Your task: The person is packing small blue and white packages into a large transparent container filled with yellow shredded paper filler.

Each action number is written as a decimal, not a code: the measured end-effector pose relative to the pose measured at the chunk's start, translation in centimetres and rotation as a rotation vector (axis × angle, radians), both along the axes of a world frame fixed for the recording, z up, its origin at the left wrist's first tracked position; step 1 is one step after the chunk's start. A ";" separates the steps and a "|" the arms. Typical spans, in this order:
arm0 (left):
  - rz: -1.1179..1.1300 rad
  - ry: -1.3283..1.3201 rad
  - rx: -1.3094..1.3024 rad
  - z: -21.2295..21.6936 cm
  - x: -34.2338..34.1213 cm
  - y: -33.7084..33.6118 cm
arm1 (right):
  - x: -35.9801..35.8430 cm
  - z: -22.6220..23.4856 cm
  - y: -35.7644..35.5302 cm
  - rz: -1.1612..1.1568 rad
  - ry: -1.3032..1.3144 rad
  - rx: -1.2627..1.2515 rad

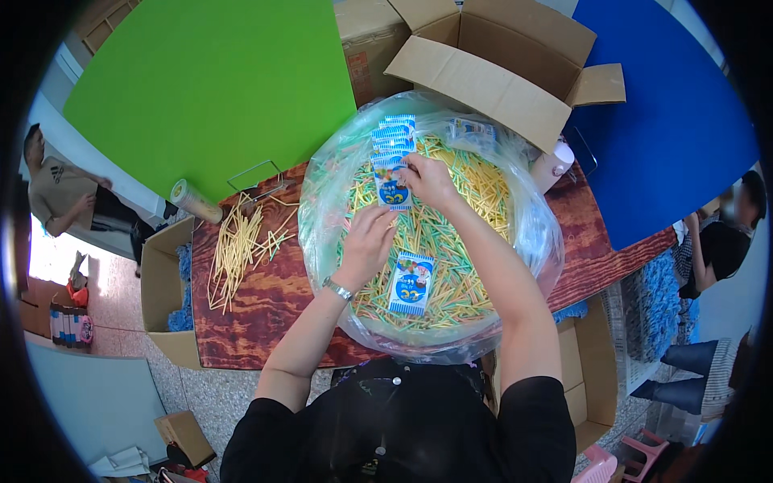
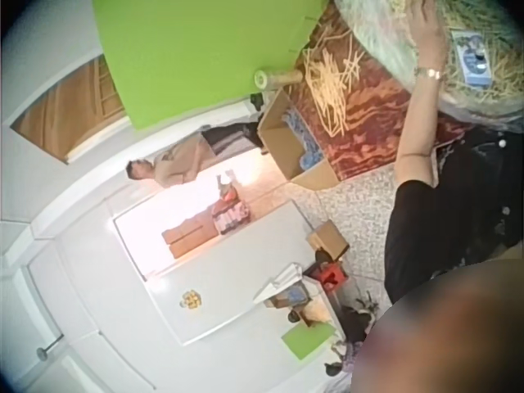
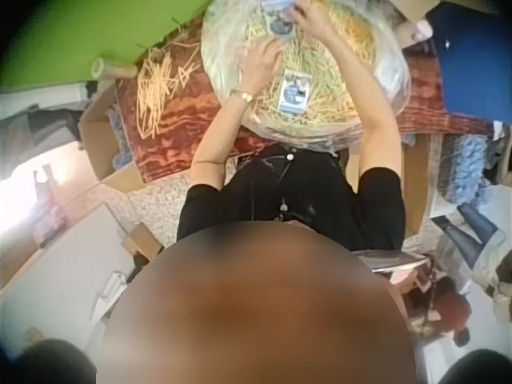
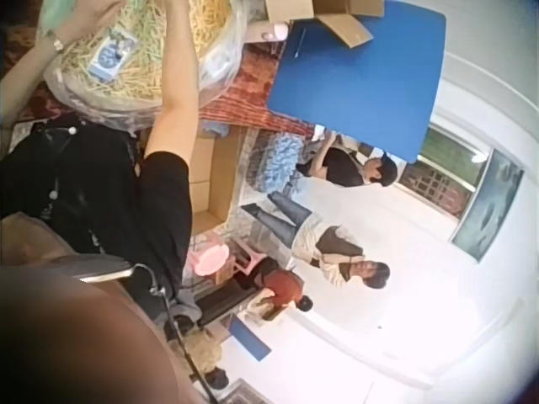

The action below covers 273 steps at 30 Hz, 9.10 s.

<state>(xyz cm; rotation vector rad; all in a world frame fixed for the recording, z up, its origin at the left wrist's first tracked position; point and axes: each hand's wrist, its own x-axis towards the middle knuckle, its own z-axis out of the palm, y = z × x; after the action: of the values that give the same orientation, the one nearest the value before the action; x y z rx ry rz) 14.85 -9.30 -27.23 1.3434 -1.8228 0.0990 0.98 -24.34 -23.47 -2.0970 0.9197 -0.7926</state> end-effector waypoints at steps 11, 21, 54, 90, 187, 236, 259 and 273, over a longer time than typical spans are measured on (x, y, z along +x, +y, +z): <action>0.029 -0.263 0.139 -2.8 1.3 -3.4 | -5.6 -2.3 8.9 0.172 0.609 -0.203; -0.083 0.123 0.252 0.1 0.2 1.8 | -7.7 -3.8 9.8 0.133 0.453 -0.481; -0.145 0.619 0.648 1.8 -1.3 2.0 | -6.1 2.4 4.2 0.417 0.143 -0.015; 0.049 0.752 0.402 1.1 -1.6 3.0 | -10.0 3.8 0.2 0.211 -0.115 0.778; 0.033 -0.131 0.090 -1.1 0.3 -0.7 | -6.2 -3.5 8.4 0.196 0.621 -0.316; -0.094 0.806 0.587 -0.3 -1.1 0.5 | -5.3 2.3 5.9 0.279 -0.085 0.384; -0.020 0.806 0.419 0.0 -0.9 1.2 | -3.4 -4.1 -9.6 -0.266 0.966 0.075; 0.031 0.543 0.185 1.0 -1.2 1.4 | -9.4 4.6 1.1 0.252 -0.165 0.865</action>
<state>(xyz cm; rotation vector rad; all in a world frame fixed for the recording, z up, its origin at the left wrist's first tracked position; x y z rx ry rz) 13.61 -7.92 -26.23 1.3605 -1.3731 -0.3917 -8.47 -23.23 -18.87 -1.3242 0.7073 -0.3279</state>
